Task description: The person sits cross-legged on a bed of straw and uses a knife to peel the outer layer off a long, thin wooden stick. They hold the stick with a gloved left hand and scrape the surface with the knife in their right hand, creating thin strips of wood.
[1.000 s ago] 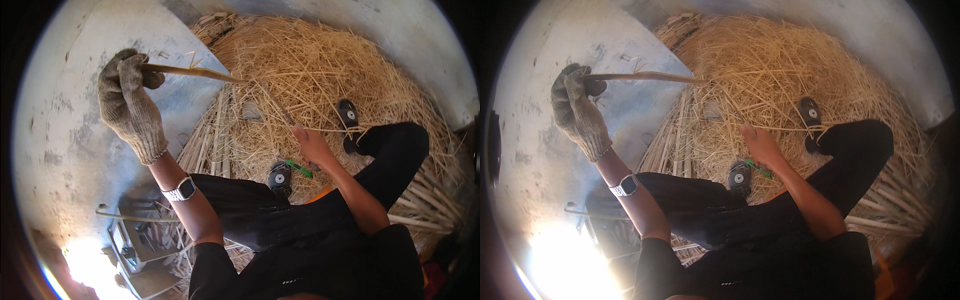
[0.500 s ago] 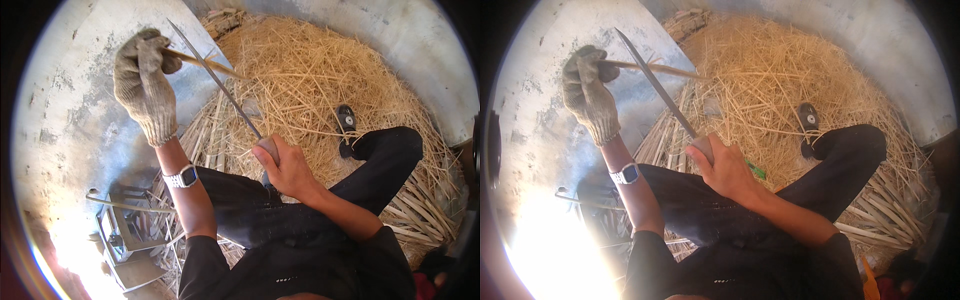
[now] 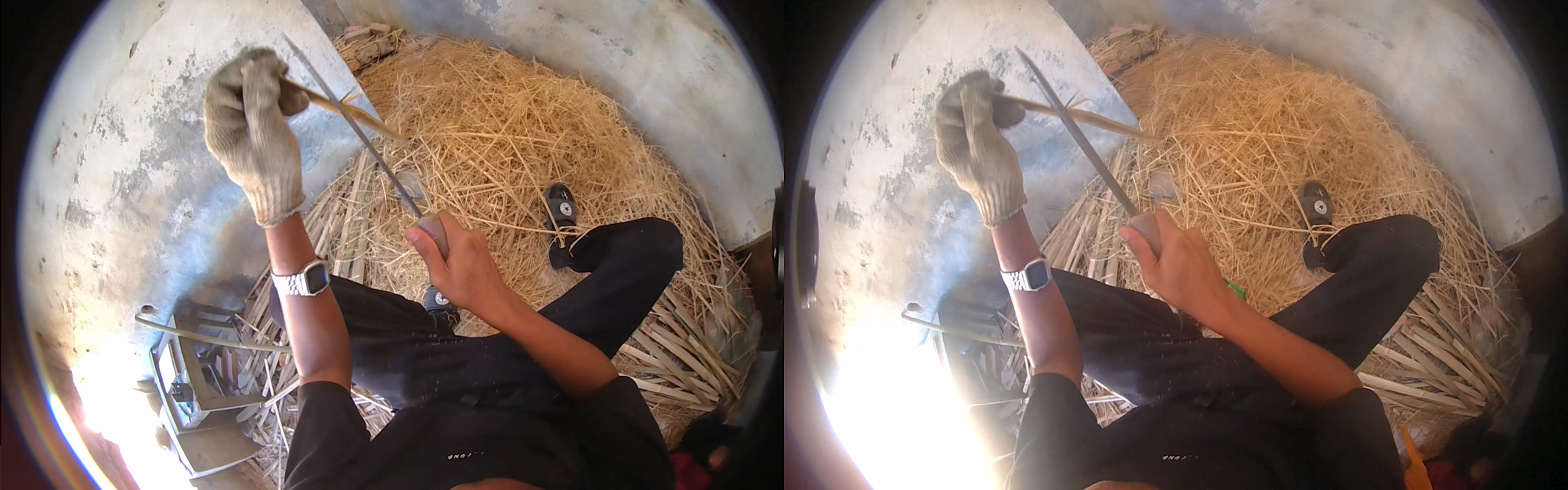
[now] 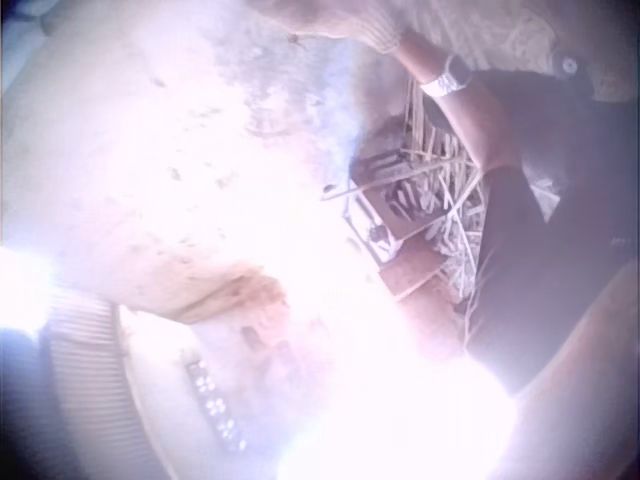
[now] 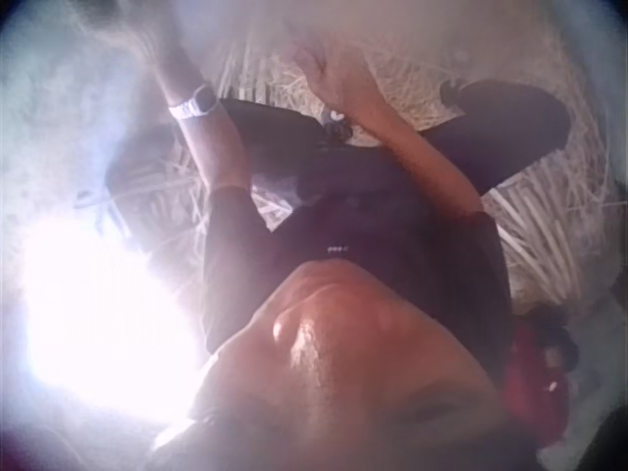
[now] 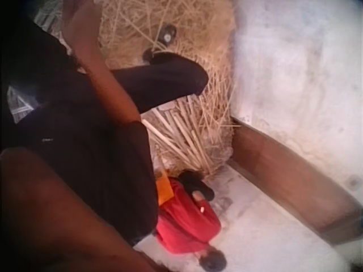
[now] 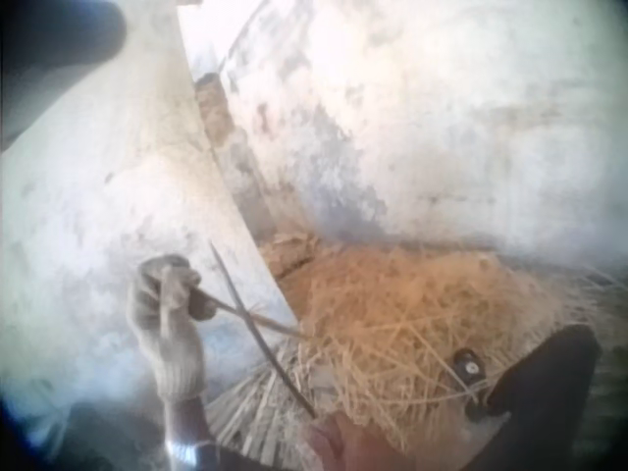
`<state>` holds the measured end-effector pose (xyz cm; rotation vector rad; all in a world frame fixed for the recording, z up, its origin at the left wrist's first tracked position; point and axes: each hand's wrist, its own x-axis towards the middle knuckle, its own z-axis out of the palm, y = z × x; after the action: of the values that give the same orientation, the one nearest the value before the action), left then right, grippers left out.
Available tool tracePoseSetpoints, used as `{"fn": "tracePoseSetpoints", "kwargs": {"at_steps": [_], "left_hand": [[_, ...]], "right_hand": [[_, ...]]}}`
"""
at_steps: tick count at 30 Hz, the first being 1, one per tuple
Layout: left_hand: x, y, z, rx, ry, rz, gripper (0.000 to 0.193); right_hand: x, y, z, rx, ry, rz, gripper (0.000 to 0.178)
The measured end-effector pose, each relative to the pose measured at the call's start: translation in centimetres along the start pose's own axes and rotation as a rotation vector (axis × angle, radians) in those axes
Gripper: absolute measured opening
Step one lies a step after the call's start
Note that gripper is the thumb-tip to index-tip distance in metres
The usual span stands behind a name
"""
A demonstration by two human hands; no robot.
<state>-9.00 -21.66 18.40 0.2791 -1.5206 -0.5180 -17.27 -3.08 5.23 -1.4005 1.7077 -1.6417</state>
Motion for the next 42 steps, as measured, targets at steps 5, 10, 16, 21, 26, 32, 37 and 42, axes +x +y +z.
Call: {"fn": "tracePoseSetpoints", "kwargs": {"at_steps": [5, 10, 16, 21, 26, 32, 37, 42], "left_hand": [[0.0, -0.1, -1.1, 0.034, -0.065, -0.007, 0.02], [0.2, -0.2, -0.5, 0.026, -0.051, 0.025, 0.02], [-0.1, -0.6, -1.3, 0.0, -0.019, -0.011, 0.022], [0.3, -0.3, -0.6, 0.05, -0.034, -0.032, 0.023], [-0.2, -0.5, 0.5, -0.129, -0.151, 0.05, 0.021], [0.5, -2.1, -1.7, -0.156, -0.125, -0.111, 0.028], [0.5, -1.4, -1.8, -0.158, -0.129, -0.114, 0.031], [0.3, -0.5, -0.6, -0.071, -0.049, -0.099, 0.028]], "right_hand": [[1.4, 1.3, -1.2, 0.61, -0.367, 0.418, 0.053], [1.8, -1.7, -5.3, 0.777, -0.43, 0.585, 0.053], [-0.5, -2.3, -1.7, 0.157, -0.081, -0.012, 0.036], [0.9, 12.1, 0.2, -0.049, -0.236, 0.656, 0.055], [-2.2, 18.1, 0.2, -0.054, -0.147, 0.801, 0.054], [1.5, 6.6, -2.1, 0.361, -0.037, 0.499, 0.037], [0.2, 0.9, -2.1, 0.269, -0.126, 0.015, 0.031], [-0.9, 0.9, -0.7, -0.005, -0.08, 0.084, 0.034]]}}
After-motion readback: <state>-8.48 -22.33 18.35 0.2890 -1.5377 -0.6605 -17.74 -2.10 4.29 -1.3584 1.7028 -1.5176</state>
